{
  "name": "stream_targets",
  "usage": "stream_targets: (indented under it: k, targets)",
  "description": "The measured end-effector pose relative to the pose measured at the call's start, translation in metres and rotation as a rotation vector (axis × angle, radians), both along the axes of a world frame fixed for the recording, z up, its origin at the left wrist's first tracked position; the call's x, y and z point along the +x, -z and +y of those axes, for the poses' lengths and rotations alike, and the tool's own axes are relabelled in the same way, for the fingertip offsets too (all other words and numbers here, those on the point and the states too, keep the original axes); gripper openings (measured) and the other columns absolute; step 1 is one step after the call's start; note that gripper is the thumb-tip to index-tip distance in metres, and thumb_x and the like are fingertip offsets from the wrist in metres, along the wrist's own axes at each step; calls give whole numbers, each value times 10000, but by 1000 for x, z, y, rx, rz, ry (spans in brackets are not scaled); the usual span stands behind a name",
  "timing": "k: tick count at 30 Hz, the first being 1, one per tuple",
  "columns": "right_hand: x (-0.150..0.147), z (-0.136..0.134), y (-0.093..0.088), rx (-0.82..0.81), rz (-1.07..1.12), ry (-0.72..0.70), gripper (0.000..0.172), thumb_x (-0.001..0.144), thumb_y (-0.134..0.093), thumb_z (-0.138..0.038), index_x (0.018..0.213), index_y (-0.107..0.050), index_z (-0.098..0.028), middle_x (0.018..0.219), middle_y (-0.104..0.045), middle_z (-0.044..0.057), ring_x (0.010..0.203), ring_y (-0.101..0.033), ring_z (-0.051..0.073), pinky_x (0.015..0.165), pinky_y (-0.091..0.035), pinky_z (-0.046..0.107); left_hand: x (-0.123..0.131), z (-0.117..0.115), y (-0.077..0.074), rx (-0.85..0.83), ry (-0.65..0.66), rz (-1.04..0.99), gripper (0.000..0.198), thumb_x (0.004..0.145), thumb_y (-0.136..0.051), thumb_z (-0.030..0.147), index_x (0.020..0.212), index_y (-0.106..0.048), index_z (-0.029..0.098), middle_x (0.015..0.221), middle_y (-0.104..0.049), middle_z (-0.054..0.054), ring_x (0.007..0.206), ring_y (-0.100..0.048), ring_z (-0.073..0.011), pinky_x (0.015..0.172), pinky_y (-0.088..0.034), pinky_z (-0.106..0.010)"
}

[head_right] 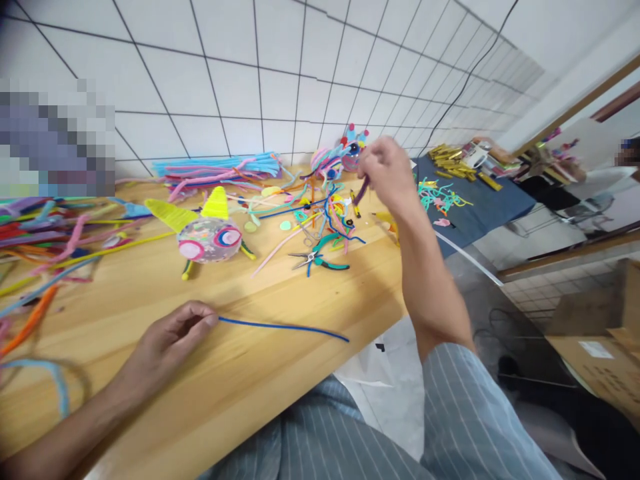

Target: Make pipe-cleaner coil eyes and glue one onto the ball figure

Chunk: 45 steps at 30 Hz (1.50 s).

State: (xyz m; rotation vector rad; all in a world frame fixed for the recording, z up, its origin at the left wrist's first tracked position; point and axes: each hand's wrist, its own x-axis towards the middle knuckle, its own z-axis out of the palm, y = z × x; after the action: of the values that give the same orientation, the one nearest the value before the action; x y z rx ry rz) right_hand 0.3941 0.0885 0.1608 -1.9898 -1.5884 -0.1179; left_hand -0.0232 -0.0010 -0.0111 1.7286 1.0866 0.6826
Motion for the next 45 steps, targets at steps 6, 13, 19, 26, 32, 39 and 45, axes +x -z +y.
stream_targets:
  k: [6,13,19,26,32,39,45]
  targets:
    - [-141,-74,96,-188,386,-749,74,1004,-557,-238,1009,-629,-222,665,-618,-67,576,-584,108,592,-460,233,7,-4,-8,108,-29,12,192,977,-569,354,976,-681,198,822,-699,-20,712,-625,-148,696,-512,-249]
    - [-172,-108,163,135,151,-1162,175,1050,-572,-157,1160,-703,-197,791,-747,20,705,-706,151,693,-535,278,7,-8,-7,249,99,-64,169,1041,-569,216,1000,-729,180,869,-762,-64,809,-715,-155,755,-532,-237]
    - [-165,-102,161,158,222,-1175,190,1072,-544,-172,1205,-678,-190,835,-769,37,697,-706,156,648,-560,294,3,-15,-11,329,99,-94,264,991,-726,422,1040,-718,162,813,-737,-55,720,-677,-154,668,-498,-236]
    - [-166,-102,171,184,88,-1186,236,1043,-583,-121,1226,-694,-219,897,-798,34,759,-753,164,720,-599,291,13,-5,14,350,192,-31,259,1057,-613,399,989,-707,167,928,-757,-99,897,-717,-191,828,-541,-271]
    - [-174,-84,173,409,-63,-1104,222,1050,-566,-130,1219,-689,-205,949,-818,59,806,-793,190,774,-613,298,8,6,19,434,151,14,223,1044,-626,332,975,-722,143,982,-740,-137,981,-700,-221,903,-556,-314]
    - [-178,-76,169,458,-205,-1090,190,1092,-515,-243,1149,-694,-216,894,-813,50,751,-788,202,706,-587,319,5,12,19,513,-75,-67,193,1000,-674,322,947,-713,140,1154,-695,-165,1171,-667,-259,987,-565,-351]
    - [-168,-74,159,426,-211,-1065,140,1087,-553,-313,1062,-675,-249,795,-790,46,619,-745,202,608,-542,350,0,22,22,471,-19,-85,209,1008,-658,353,929,-672,160,1006,-722,-127,1004,-688,-220,948,-548,-330]
